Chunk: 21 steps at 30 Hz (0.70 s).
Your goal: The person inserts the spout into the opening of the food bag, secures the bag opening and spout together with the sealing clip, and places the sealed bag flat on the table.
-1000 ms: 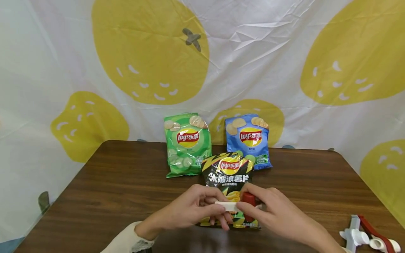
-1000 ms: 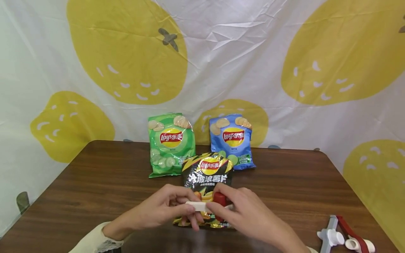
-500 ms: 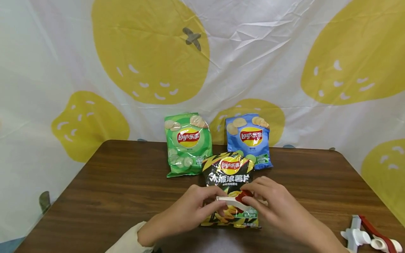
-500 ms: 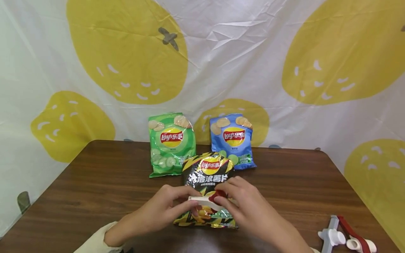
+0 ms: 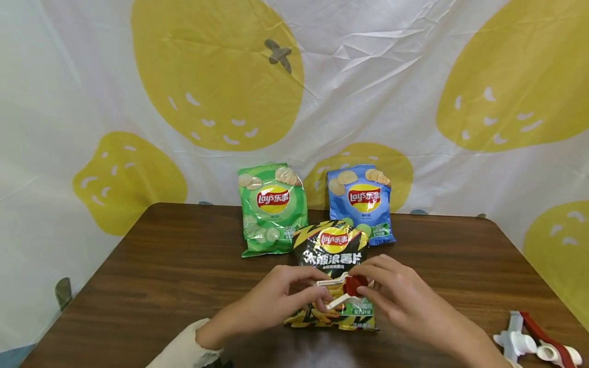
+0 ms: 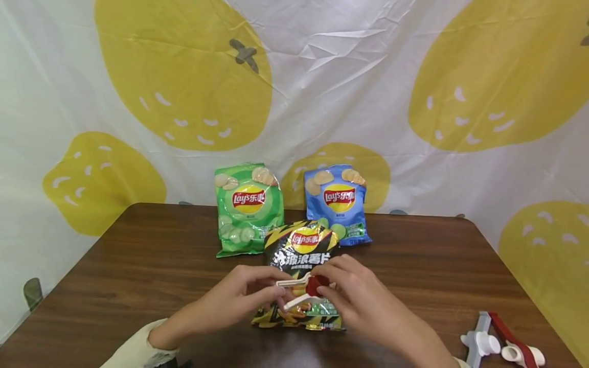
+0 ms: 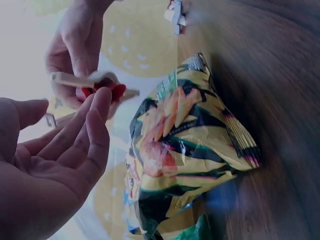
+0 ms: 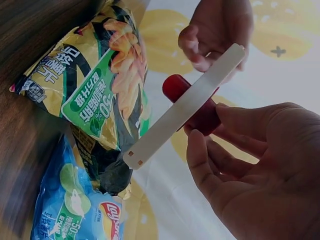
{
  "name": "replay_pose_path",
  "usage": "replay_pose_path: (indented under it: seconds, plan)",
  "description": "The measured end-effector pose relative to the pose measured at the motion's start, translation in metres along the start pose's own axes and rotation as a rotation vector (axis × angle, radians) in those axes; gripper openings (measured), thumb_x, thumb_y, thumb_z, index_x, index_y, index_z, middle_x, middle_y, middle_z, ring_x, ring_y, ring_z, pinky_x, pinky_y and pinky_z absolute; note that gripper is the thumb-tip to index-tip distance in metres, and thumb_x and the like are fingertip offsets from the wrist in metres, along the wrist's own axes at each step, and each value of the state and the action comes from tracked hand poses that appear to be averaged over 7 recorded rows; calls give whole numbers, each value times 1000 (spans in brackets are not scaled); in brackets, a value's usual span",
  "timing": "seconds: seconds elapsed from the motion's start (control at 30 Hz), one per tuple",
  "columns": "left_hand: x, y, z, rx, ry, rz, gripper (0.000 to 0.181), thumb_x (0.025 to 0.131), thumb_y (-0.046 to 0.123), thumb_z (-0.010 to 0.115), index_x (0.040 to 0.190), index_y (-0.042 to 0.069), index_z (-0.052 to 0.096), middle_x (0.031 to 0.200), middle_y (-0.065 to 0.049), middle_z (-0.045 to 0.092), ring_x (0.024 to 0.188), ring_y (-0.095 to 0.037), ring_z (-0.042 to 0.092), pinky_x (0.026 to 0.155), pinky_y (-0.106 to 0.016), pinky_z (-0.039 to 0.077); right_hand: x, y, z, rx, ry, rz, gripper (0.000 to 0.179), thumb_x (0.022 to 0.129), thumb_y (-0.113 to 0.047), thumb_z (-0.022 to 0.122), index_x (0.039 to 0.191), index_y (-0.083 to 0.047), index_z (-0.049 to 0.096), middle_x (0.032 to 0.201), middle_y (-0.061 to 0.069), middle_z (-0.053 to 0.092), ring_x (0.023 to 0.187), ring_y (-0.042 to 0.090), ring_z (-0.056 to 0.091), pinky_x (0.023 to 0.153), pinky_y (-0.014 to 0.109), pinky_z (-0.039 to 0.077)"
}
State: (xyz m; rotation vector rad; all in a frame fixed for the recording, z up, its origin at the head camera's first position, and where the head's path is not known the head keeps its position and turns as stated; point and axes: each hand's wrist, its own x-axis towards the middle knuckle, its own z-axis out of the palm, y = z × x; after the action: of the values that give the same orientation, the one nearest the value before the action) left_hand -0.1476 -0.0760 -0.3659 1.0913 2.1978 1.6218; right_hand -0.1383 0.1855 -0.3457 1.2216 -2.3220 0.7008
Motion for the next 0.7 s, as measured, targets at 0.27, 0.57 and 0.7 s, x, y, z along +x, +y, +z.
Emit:
replay_pose_path:
  seconds: [0.27, 0.57, 0.7]
  plan:
    - [2, -2, 1, 68, 65, 22, 22, 104, 16, 53, 111, 2, 69, 87, -7, 73, 77, -22, 72, 73, -35, 59, -1, -2, 2, 23, -33, 9, 26, 85, -6, 76, 107, -17, 70, 99, -14, 61, 83, 1, 55, 68, 20, 49]
    - [2, -9, 13, 116, 282, 78, 17, 95, -2, 54, 96, 4, 70, 78, -9, 73, 58, -15, 67, 55, -29, 56, -2, -6, 1, 30, -34, -19, 28, 85, -7, 77, 110, -17, 69, 102, -15, 63, 89, 1, 57, 76, 16, 47]
    - [2, -12, 15, 130, 293, 63, 18, 93, -5, 52, 94, 4, 68, 74, -7, 72, 54, -16, 65, 51, -31, 55, 0, -6, -2, 66, -35, -10, 28, 86, -6, 76, 110, -18, 69, 100, -14, 63, 85, 1, 56, 72, 15, 48]
